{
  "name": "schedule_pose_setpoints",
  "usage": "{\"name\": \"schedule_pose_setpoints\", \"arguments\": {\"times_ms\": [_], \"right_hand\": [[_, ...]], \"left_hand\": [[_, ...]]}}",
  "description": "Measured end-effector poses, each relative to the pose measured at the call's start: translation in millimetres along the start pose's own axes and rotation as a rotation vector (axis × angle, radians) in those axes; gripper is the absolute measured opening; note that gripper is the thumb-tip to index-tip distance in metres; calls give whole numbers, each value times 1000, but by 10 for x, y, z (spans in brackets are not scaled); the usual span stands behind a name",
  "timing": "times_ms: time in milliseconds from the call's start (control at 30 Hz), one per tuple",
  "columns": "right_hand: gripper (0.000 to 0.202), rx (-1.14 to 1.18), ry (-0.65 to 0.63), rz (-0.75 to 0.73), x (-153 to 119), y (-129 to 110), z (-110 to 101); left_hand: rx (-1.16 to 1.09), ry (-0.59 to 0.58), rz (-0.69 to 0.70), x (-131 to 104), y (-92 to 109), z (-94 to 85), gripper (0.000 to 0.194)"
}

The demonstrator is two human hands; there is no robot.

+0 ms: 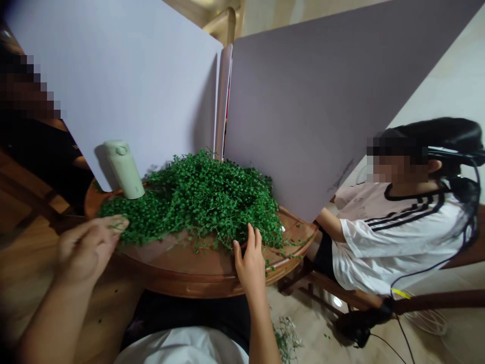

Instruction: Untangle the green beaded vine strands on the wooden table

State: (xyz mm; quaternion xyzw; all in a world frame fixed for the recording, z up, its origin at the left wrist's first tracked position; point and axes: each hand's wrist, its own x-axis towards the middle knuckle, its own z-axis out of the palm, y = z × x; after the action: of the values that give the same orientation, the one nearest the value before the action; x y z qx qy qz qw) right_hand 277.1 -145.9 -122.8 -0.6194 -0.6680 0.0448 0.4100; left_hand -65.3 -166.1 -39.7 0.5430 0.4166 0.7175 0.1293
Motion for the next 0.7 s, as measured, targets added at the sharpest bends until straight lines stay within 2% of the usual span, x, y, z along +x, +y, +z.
{"name": "schedule_pose_setpoints", "arguments": {"times_ms": [67, 133, 233, 300, 367, 467, 500, 533, 633, 700], "right_hand": [[64, 44, 28, -9, 27, 44, -1], [62, 97, 35, -52, 46, 89, -16], [58, 260, -1, -74, 40, 154, -55], [55, 426, 6, -27, 16, 192, -77], [52, 559, 65, 45, -8, 220, -92], [51, 602, 114, 116, -23, 243, -108], [51, 588, 108, 124, -22, 245, -114], [52, 573, 102, 127, -21, 246, -119], [51, 552, 128, 128, -28, 241, -132], [48, 564, 182, 134, -51, 224, -127]], "left_hand": [[-127, 117, -20, 91, 29, -101, 62], [-256, 171, -67, 173, 88, -185, 71], [-377, 183, -121, 207, 172, -231, 77], [-483, 168, -160, 182, 189, -225, 76], [-702, 172, -201, 156, 171, -229, 66], [-1158, 246, -246, 149, 116, -283, 31], [-1277, 279, -259, 150, 100, -306, 24], [-1361, 307, -269, 149, 87, -325, 26], [-1434, 328, -289, 121, 65, -333, 30], [-1343, 311, -316, 84, 58, -295, 26]]}}
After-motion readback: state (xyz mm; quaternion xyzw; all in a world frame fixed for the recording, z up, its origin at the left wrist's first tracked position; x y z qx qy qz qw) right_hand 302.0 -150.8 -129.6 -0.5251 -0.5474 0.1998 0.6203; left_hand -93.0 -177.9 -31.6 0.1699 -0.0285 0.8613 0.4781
